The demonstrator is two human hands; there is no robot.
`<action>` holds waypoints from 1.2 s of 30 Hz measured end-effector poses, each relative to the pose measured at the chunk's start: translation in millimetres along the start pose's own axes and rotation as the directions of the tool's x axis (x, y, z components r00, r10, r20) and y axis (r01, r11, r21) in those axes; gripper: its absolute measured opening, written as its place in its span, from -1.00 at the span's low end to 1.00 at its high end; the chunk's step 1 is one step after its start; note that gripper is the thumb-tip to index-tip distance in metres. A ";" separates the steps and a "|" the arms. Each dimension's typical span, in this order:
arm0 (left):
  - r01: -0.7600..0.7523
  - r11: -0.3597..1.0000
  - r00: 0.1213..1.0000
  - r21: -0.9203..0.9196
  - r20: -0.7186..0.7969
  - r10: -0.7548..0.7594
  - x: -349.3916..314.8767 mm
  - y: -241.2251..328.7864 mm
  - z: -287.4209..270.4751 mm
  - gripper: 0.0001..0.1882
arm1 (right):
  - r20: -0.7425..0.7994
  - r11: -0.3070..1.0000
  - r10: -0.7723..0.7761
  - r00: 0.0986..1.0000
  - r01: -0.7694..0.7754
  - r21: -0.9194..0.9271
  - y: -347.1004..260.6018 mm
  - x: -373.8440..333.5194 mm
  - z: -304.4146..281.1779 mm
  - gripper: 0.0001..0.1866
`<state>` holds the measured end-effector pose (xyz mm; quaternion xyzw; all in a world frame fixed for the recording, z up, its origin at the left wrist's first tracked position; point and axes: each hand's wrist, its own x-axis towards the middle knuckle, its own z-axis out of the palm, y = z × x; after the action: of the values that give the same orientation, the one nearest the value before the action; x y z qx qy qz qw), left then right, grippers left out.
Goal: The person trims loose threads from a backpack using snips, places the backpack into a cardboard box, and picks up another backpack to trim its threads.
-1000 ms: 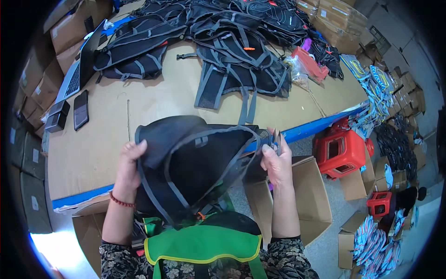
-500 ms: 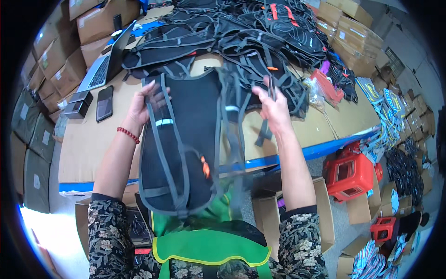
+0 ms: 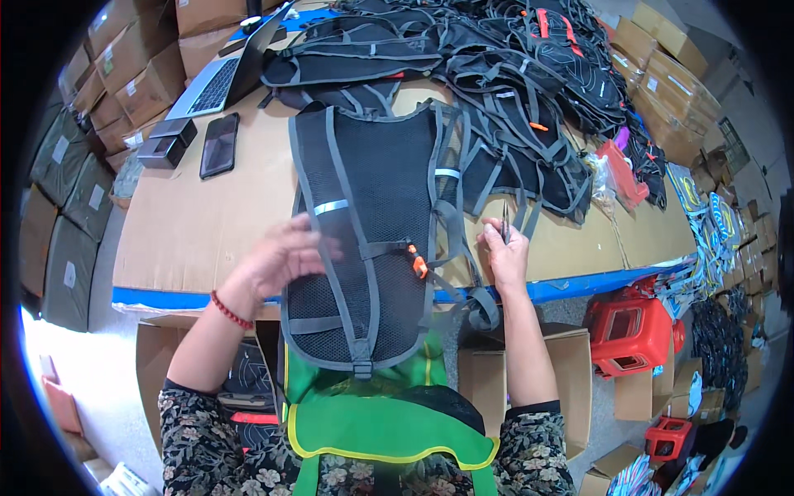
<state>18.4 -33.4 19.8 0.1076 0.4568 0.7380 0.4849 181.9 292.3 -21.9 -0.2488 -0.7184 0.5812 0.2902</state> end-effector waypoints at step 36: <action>-0.081 0.906 0.987 0.415 -0.093 0.131 8.2 -13.4 73.0 -0.92 | 0.243 0.593 -0.579 0.778 0.607 -0.529 -91.6 -115.4 68.4 -0.73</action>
<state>66.4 16.3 47.9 0.1876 0.6226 0.6563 0.3828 213.4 146.6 42.4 -0.0585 -0.9075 0.2089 0.3598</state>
